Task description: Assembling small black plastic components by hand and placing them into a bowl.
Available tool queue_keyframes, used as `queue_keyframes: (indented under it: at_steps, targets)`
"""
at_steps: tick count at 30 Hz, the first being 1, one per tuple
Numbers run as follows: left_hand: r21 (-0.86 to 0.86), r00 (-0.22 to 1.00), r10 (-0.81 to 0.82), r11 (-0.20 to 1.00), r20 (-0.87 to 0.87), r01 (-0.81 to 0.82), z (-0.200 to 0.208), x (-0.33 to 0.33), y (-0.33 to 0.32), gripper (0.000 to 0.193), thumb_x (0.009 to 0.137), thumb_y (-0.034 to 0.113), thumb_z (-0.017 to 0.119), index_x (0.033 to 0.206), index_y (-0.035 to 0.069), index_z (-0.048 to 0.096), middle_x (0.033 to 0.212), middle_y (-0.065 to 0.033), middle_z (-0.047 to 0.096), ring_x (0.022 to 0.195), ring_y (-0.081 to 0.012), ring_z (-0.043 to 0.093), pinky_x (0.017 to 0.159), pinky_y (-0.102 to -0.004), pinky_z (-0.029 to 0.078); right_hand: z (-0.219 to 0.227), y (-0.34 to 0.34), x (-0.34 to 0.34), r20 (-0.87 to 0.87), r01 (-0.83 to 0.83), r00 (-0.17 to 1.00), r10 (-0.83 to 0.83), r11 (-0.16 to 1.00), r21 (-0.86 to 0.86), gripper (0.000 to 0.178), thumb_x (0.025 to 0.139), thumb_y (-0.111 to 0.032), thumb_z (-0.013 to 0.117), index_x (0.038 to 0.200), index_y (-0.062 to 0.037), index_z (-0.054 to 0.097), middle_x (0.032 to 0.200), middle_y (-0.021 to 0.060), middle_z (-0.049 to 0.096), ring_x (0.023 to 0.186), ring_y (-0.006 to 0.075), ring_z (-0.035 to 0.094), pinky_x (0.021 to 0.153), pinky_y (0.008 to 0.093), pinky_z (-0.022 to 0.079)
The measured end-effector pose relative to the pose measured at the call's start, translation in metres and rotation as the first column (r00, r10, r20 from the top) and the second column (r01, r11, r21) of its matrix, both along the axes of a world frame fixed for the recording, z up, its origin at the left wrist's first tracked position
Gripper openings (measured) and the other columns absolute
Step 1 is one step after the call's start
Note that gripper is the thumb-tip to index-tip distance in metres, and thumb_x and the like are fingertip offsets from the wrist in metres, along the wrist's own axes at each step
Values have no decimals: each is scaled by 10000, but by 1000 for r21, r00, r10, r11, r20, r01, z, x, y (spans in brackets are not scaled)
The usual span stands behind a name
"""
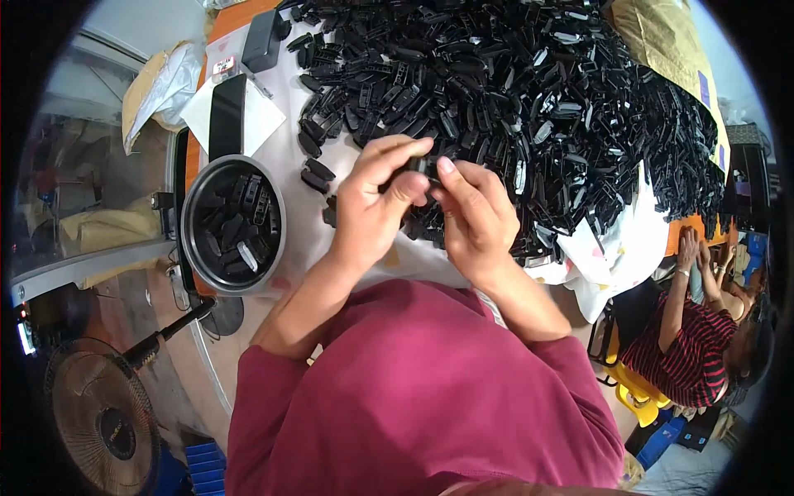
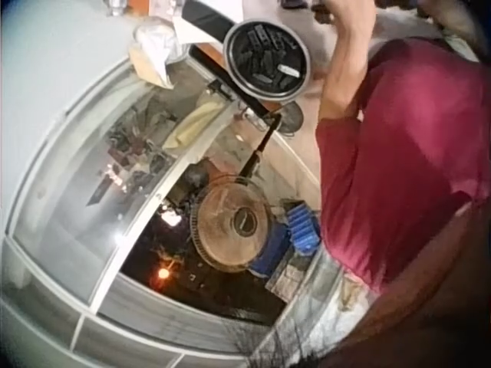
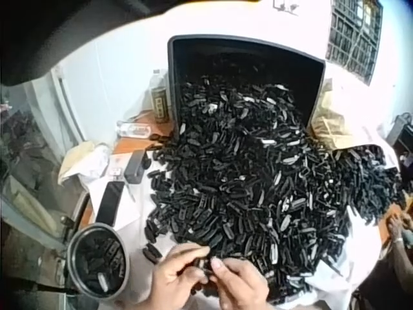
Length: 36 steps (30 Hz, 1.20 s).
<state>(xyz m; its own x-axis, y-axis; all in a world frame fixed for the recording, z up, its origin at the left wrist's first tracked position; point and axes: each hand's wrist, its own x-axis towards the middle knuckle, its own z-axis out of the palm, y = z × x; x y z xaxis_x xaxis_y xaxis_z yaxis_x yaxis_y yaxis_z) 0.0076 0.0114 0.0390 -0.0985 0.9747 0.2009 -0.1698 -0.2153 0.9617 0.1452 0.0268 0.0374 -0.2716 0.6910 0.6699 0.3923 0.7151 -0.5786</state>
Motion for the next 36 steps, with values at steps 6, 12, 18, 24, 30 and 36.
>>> queue_keyframes:
  at_steps: [6, 12, 18, 24, 30, 36]
  targets:
    - [-160, 967, -22, 985, 254, 64, 0, -5, -9, 320, 822, 110, 622, 1116, -1, 562, 1012, -79, 612, 749, -77, 552, 692, -203, 458, 3, -2, 5, -398, -279, 917, 30, 761, -585, 401, 750, 23, 657, 1131, 19, 531, 1107, 149, 539, 841, 151, 583, 668, 250, 511]
    - [0, 935, -136, 990, 327, 144, -7, -21, -22, 306, 830, 112, 599, 1107, -3, 542, 1026, -134, 605, 815, -137, 574, 727, -247, 457, 12, -12, -2, -519, -441, 850, 88, 658, -611, 275, 759, 43, 645, 1017, 53, 551, 924, 127, 619, 779, 148, 614, 716, 252, 514]
    - [179, 741, 366, 929, -563, -323, -1, -96, -50, 215, 782, 42, 615, 994, 9, 619, 958, -99, 621, 871, -179, 587, 784, -277, 443, 13, 0, -7, -191, -407, 907, 375, 667, -624, 476, 735, -42, 681, 1169, -2, 487, 1121, 105, 563, 951, 176, 579, 743, 266, 505]
    - [327, -76, 337, 795, -939, -510, -8, -148, -54, 233, 751, 154, 636, 981, 119, 649, 957, -67, 594, 933, -266, 525, 829, -374, 397, -4, 18, -18, 20, -107, 988, 156, 760, -641, 375, 771, -61, 646, 1127, -20, 539, 1006, 106, 609, 882, 167, 590, 729, 257, 481]
    - [179, -117, 168, 980, -979, -87, -40, -112, 8, 188, 648, 129, 627, 828, 137, 677, 900, -31, 594, 937, -240, 511, 755, -392, 387, -12, 40, -35, 208, -10, 972, 106, 908, -419, 156, 769, -44, 614, 923, -28, 637, 862, 98, 625, 765, 219, 605, 681, 271, 472]
    - [44, -155, 46, 999, -987, 19, -33, -106, 21, 108, 686, 160, 627, 778, 102, 633, 780, -42, 584, 766, -249, 549, 659, -386, 413, -27, 62, -35, 587, -66, 798, 134, 989, -135, 127, 692, -88, 639, 817, -79, 660, 852, 47, 610, 806, 250, 555, 687, 333, 470]
